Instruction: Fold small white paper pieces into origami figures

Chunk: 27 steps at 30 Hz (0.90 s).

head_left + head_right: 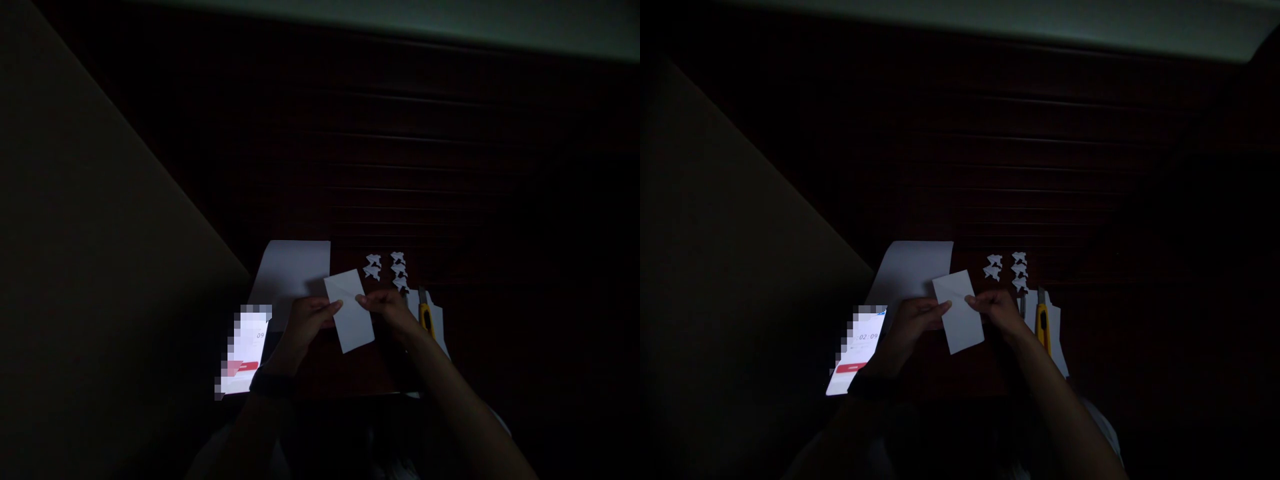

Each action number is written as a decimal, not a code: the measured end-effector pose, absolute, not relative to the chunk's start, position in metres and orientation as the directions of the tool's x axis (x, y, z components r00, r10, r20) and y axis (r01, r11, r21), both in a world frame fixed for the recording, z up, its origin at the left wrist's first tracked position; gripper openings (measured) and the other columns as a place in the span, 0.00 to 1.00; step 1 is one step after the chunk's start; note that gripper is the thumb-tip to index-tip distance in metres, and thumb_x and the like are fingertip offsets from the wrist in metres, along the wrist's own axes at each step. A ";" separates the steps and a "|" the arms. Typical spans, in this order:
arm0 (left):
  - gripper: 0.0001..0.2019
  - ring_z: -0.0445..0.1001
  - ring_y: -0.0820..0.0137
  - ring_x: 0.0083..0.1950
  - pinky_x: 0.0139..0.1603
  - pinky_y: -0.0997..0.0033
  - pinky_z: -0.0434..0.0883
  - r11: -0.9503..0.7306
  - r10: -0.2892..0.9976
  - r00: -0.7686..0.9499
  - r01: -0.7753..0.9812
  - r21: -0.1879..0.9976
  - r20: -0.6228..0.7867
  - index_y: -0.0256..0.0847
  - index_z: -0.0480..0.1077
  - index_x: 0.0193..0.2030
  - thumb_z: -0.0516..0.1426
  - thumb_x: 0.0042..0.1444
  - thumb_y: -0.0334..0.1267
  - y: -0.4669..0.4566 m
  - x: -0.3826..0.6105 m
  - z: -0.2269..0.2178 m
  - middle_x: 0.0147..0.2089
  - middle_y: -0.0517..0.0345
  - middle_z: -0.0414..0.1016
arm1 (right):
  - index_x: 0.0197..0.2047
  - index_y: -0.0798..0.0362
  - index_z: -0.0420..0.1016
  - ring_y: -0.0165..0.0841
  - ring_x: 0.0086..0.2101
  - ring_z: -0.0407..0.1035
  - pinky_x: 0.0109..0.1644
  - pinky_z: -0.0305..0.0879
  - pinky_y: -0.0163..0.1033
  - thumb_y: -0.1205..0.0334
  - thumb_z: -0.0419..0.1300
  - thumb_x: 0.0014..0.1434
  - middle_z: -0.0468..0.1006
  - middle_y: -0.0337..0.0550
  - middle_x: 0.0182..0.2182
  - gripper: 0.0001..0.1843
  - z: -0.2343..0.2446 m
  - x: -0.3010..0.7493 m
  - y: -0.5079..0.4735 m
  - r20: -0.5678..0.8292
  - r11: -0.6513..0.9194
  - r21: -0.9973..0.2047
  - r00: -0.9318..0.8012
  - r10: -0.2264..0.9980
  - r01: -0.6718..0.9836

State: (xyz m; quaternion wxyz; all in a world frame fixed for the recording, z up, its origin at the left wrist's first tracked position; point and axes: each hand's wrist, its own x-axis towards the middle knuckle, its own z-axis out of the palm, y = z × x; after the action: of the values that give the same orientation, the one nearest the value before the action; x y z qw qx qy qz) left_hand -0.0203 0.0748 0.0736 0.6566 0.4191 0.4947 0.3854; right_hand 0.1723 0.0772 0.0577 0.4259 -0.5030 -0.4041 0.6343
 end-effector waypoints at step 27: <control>0.16 0.77 0.60 0.39 0.39 0.64 0.74 0.346 0.906 0.273 -0.033 0.938 -0.324 0.34 0.75 0.36 0.62 0.45 0.45 0.073 -0.017 0.074 0.40 0.46 0.78 | 0.20 0.55 0.72 0.26 0.20 0.61 0.28 0.56 0.35 0.54 0.69 0.41 0.71 0.37 0.19 0.15 0.049 0.169 0.080 -0.216 -0.207 -0.966 0.041 0.976 -0.152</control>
State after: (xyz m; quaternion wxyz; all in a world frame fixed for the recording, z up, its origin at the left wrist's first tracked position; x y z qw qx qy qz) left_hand -0.0173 0.0730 0.0736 0.6602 0.4481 0.4869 0.3554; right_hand 0.1685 0.0803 0.0486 0.4935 -0.5265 -0.3909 0.5714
